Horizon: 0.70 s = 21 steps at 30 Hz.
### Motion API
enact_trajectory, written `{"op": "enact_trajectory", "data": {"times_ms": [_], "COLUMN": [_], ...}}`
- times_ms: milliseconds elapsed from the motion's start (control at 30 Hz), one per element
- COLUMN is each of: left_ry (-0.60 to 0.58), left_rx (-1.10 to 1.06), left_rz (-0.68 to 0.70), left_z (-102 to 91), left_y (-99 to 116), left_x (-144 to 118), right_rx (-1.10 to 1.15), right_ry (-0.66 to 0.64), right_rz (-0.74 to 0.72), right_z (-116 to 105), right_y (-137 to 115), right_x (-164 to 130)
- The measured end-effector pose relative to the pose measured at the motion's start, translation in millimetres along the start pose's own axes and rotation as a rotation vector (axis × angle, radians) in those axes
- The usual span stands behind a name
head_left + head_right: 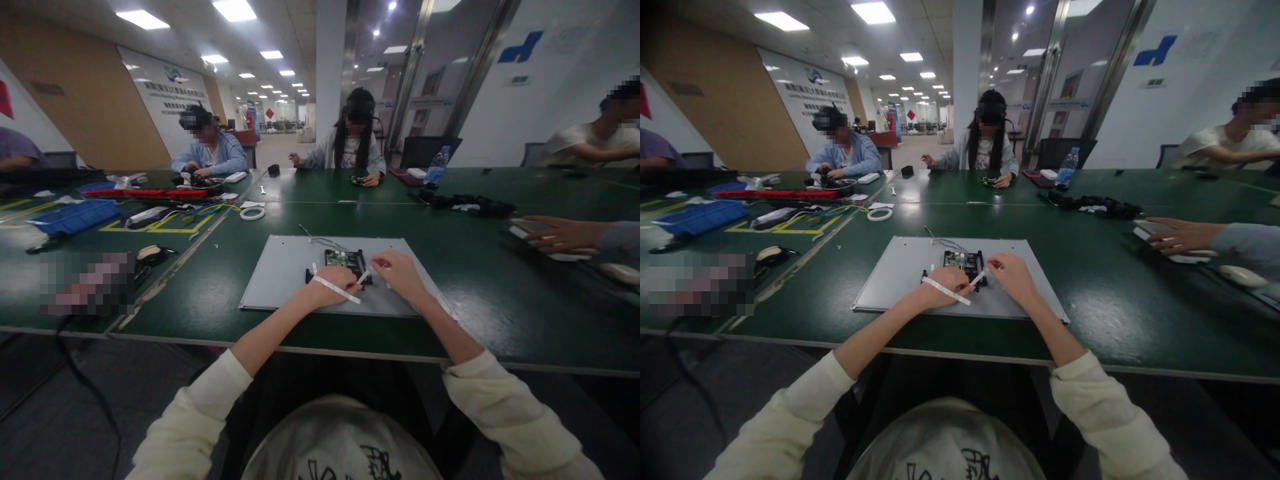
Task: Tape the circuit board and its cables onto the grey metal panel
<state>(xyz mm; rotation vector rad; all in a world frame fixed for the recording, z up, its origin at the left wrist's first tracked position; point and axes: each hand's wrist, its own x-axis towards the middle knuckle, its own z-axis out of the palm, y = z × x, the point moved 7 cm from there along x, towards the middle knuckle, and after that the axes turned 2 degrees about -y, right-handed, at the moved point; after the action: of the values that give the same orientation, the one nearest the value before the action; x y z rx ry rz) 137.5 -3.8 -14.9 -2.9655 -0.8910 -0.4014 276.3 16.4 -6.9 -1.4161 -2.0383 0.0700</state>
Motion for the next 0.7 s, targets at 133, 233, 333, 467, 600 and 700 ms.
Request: {"op": "enact_trajectory", "data": {"times_ms": [133, 233, 333, 467, 600, 700], "left_ry": [-0.049, -0.087, -0.104, -0.086, -0.105, -0.138], "left_rx": [0.058, 0.092, 0.107, 0.12, 0.098, 0.069], "left_rz": [0.008, 0.018, 0.031, 0.048, 0.1, 0.111], "left_z": [3.2, 4.7, 4.3, 1.8, 3.6, 7.0], "left_y": [3, 4, 5, 7, 10, 10], "left_x": [0, 0, -1, -2, -4, -4], "right_rx": [-0.039, -0.057, -0.067, -0.089, -0.136, -0.195], "right_ry": [-0.014, -0.024, -0.043, -0.074, -0.113, -0.127], "right_rz": [0.003, 0.008, 0.002, 0.002, 0.02, 0.048], "right_z": [1, 2, 4, 5, 9, 12], "right_y": [3, 5, 5, 4, 6, 8], "right_x": [0, 0, 0, 0, -2, -3]}}
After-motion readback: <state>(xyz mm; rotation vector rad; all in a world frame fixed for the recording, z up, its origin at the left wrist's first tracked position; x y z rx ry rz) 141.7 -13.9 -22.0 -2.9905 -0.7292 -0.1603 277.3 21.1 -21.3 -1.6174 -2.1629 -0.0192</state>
